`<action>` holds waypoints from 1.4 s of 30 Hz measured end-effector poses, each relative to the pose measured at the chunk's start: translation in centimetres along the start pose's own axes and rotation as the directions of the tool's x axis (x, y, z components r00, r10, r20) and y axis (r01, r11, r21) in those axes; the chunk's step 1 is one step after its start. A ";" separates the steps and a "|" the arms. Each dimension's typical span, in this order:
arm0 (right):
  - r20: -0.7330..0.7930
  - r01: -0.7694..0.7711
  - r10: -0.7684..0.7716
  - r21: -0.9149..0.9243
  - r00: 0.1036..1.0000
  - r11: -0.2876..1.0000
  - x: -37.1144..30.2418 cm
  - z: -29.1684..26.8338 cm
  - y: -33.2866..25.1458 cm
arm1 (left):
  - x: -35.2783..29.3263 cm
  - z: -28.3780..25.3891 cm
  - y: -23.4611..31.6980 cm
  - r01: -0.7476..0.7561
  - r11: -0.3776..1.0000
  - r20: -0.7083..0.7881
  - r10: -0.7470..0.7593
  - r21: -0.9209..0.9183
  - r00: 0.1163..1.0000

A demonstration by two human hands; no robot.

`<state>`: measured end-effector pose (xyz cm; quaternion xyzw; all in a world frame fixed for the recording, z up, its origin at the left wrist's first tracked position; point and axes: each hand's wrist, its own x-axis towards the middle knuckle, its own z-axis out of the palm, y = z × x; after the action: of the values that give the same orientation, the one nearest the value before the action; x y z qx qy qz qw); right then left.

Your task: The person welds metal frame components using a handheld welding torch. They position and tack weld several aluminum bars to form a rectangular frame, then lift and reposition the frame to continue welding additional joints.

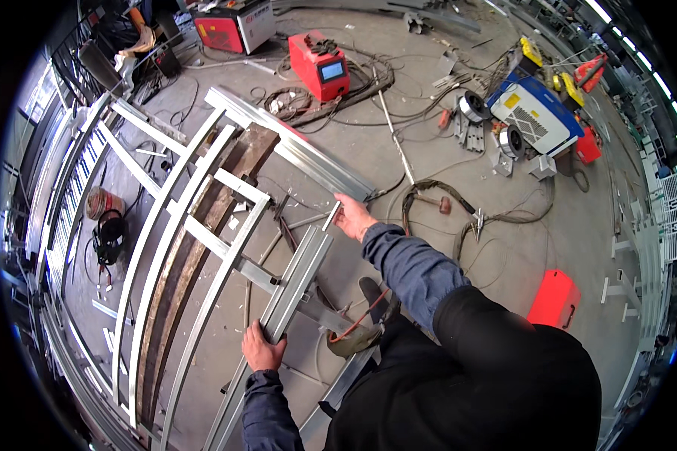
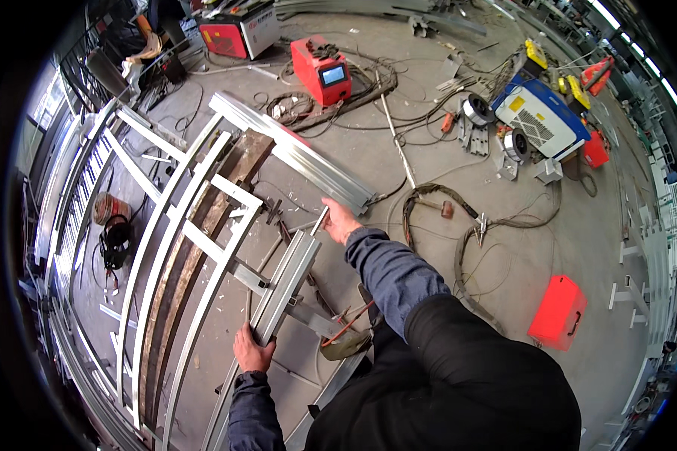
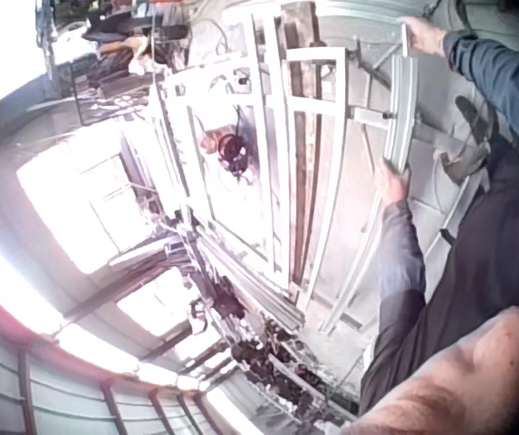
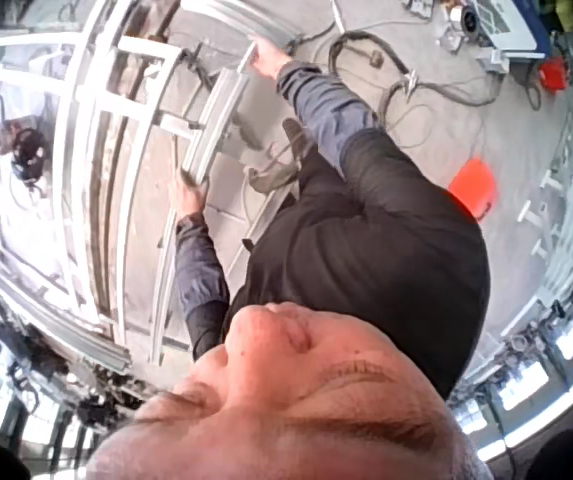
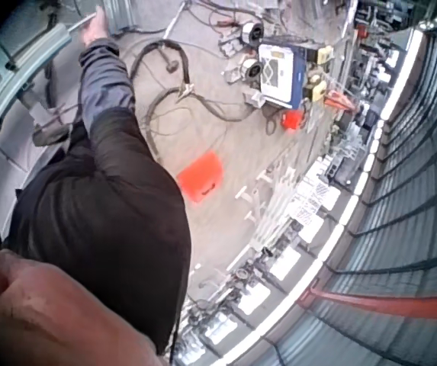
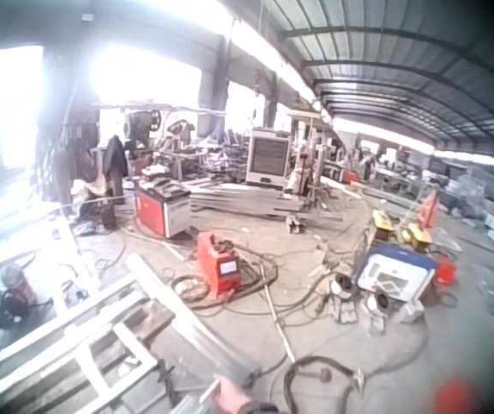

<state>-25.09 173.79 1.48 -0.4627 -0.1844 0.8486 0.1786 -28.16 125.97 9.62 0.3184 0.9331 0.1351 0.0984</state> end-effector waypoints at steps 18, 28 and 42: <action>-0.037 -0.132 0.136 0.110 0.990 0.985 3.1 3.4 1.4 | 2.2 1.6 -0.6 0.084 0.993 0.070 -0.090 0.089 0.993; -0.114 -0.062 0.063 0.007 0.992 0.998 2.4 4.4 1.4 | 1.8 2.2 -1.2 0.087 0.991 0.075 -0.095 0.106 0.993; -0.089 -0.223 0.233 0.115 0.968 0.968 2.1 4.6 1.0 | 1.9 2.0 -1.3 0.080 0.992 0.051 -0.085 0.094 0.995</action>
<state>-30.17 173.21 1.84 -0.5134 -0.0760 0.8473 0.1127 -29.87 126.55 7.12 0.2872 0.9477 0.0791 0.1145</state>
